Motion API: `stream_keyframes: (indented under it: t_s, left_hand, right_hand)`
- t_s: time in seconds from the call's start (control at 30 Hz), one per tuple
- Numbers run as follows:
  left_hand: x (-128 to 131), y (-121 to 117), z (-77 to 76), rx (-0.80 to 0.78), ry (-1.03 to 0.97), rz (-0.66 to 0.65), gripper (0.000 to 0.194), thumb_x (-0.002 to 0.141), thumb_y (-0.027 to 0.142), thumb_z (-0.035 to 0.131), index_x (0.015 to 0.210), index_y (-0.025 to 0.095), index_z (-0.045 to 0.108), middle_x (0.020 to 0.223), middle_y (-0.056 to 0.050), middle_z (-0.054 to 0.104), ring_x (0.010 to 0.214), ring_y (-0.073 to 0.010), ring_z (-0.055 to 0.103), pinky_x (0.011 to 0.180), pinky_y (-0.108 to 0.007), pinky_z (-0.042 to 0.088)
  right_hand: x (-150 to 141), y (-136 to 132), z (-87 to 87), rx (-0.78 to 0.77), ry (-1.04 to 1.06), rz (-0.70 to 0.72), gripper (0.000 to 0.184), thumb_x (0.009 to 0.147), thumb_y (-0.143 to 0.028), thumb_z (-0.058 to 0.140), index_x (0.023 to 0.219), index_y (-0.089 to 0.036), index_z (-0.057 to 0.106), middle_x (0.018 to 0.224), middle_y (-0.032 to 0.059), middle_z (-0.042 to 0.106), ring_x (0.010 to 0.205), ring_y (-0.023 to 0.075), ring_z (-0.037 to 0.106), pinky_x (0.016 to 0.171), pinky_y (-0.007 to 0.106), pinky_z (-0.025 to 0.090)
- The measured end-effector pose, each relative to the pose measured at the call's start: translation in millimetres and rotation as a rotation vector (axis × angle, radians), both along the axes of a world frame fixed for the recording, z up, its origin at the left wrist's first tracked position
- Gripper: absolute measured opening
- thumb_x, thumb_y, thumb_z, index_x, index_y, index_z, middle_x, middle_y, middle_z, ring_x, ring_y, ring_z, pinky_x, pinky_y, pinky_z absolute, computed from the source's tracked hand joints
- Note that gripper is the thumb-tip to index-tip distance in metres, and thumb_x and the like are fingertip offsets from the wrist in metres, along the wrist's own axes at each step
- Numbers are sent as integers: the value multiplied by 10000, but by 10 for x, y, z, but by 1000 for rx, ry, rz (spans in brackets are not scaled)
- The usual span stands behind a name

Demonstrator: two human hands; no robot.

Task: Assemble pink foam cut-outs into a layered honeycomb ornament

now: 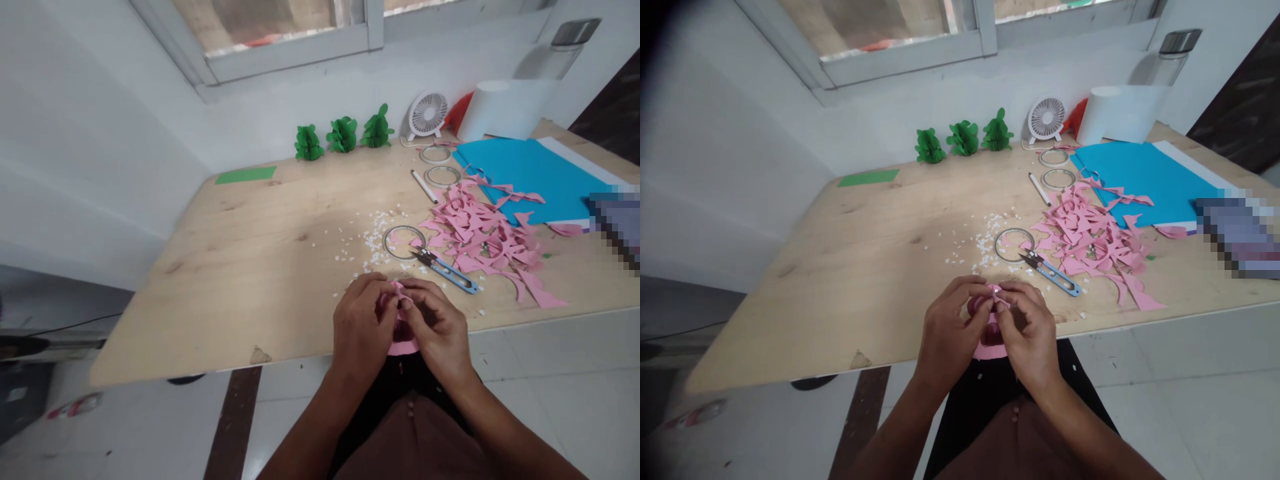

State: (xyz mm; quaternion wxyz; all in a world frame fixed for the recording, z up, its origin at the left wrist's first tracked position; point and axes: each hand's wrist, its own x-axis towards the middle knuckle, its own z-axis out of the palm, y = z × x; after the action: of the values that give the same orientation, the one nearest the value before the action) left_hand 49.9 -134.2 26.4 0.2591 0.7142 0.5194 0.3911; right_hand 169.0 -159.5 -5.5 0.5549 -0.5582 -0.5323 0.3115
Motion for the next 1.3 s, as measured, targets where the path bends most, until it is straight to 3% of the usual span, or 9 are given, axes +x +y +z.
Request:
stream_keyframes:
  t_s: [0.13,0.33,0.7,1.3]
  left_hand:
    - [6,8,23,-43,-44,-12,145,760,50,592,761,183,650,937,-33,662,912,-170,630,837,-325,496]
    - [10,8,26,-62,-51,3,160,771,75,588,856,184,668,983,-60,671,977,-196,617,881,-367,487]
    - [4,25,36,-111,-72,-9,146,742,56,599,756,189,656,982,-52,674,991,-193,629,907,-381,488]
    - [-1,-13,27,8,-1,32,160,773,75,603,850,196,674,1002,-59,678,1006,-200,613,903,-397,491]
  right_hand:
    - [-11,-3,-3,18,18,-3,126,856,-220,572,869,-230,697,1011,70,635,1002,228,593,898,406,458]
    - [-14,-6,12,27,24,-11,126,860,-219,570,865,-223,695,1007,76,637,989,222,596,877,399,464]
    - [-14,-2,-6,18,18,11,121,857,-220,566,863,-224,686,1022,80,636,1014,233,587,911,440,456]
    - [-8,-12,-37,28,35,-1,145,859,-244,570,908,-234,707,1045,84,643,1030,241,590,915,443,466]
